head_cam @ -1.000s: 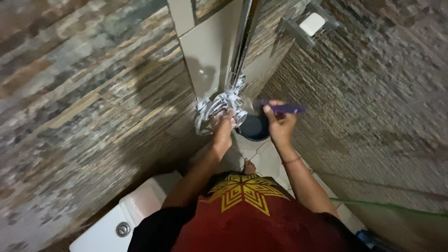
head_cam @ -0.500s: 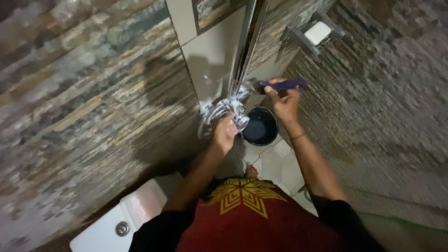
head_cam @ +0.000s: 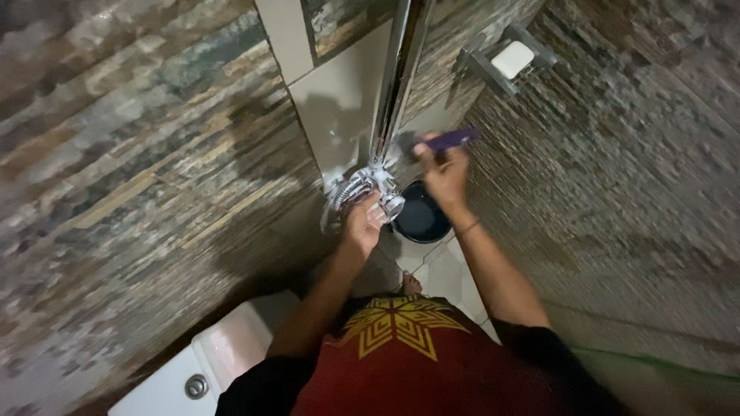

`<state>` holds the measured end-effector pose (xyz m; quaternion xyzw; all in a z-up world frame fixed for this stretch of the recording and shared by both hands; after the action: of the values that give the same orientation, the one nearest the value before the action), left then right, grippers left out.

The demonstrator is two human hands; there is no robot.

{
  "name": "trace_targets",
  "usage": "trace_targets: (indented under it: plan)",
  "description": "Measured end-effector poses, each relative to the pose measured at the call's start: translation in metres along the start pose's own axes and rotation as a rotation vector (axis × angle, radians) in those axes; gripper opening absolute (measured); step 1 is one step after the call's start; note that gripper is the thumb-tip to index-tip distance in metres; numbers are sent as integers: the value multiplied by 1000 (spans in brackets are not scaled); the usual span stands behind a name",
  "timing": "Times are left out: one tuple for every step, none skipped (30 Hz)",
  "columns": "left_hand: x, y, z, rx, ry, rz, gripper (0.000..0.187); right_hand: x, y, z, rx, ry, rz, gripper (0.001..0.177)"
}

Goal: The person scrubs a chrome shower hose and wall-mounted fixtures with a purple brush and soapy water, then cleans a plastic container on the toilet tank. The person uses a bucket of water to rinse the brush and the cleaned items.

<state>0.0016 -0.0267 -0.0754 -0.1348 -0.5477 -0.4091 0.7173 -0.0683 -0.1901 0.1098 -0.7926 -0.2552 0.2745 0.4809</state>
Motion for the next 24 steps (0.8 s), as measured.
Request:
trace_targets:
  plan:
    - [3, 1, 0, 30, 23, -15, 20, -5, 4, 0, -23, 107, 68, 19]
    - [6, 2, 4, 30, 44, -27, 21, -14, 10, 2, -47, 214, 135, 20]
    - [9, 2, 10, 30, 64, -38, 22, -19, 18, 5, -70, 321, 202, 20]
    - [12, 5, 13, 31, 84, -50, 23, -17, 29, 14, 55, 322, 56, 19]
    - [16, 6, 16, 14, 90, -76, 24, -16, 40, 30, 183, 321, -85, 19]
    - [17, 8, 17, -3, 95, -103, 25, -17, 50, 45, 309, 317, -226, 19]
    - [17, 10, 19, -17, 105, -127, 27, -17, 58, 58, 366, 260, -398, 16]
    - [17, 12, 18, -5, 143, -179, 29, -14, 64, 71, 423, 200, -569, 15]
    - [15, 12, 17, 4, 182, -232, 31, -9, 70, 80, 480, 141, -741, 13]
    - [14, 12, 17, 13, 222, -285, 33, -1, 75, 82, 506, 142, -732, 15]
    - [15, 14, 17, 11, 211, -302, 34, 10, 81, 82, 532, 145, -723, 17]
    - [17, 17, 15, 8, 200, -319, 35, 15, 85, 80, 557, 148, -714, 19]
    - [18, 18, 19, 2, 194, -337, 36, 17, 89, 81, 601, 113, -766, 18]
    - [18, 18, 25, -13, 238, -361, 37, 19, 91, 83, 644, 78, -819, 17]
    - [21, 21, 27, -19, 274, -386, 38, 23, 91, 77, 676, 36, -876, 15]
    - [24, 25, 27, -25, 311, -411, 40, 18, 89, 72, 698, 35, -883, 14]
    - [25, 23, 28, -28, 276, -376, 39, 7, 85, 70, 728, 30, -887, 12]
    - [24, 20, 27, -30, 240, -341, 39, 0, 81, 67, 757, 25, -891, 11]
    - [23, 17, 24, -35, 203, -306, 39, 1, 79, 64, 810, 43, -878, 9]
    - [20, 19, 23, -76, 207, -305, 39, 5, 80, 59, 862, 61, -865, 8]
    - [18, 20, 21, -120, 208, -305, 39, 6, 83, 53, 912, 83, -850, 8]
    - [17, 20, 19, -163, 209, -304, 39, 10, 89, 48, 886, 38, -892, 7]
    - [17, 20, 19, -163, 237, -342, 37, 17, 97, 47, 864, -6, -933, 6]
    - [18, 19, 19, -162, 263, -380, 36, 19, 105, 48, 840, -50, -974, 6]
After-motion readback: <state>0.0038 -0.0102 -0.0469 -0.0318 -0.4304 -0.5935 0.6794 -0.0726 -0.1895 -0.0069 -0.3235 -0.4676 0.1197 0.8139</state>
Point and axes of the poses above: each hand's wrist, its own z-axis away from the middle knuckle, its own x-axis out of the palm, y = z × x, the point moved 1 cm from there along -z, towards the middle knuckle, and after that the axes turned 6 degrees about z, right-handed, at the moved point
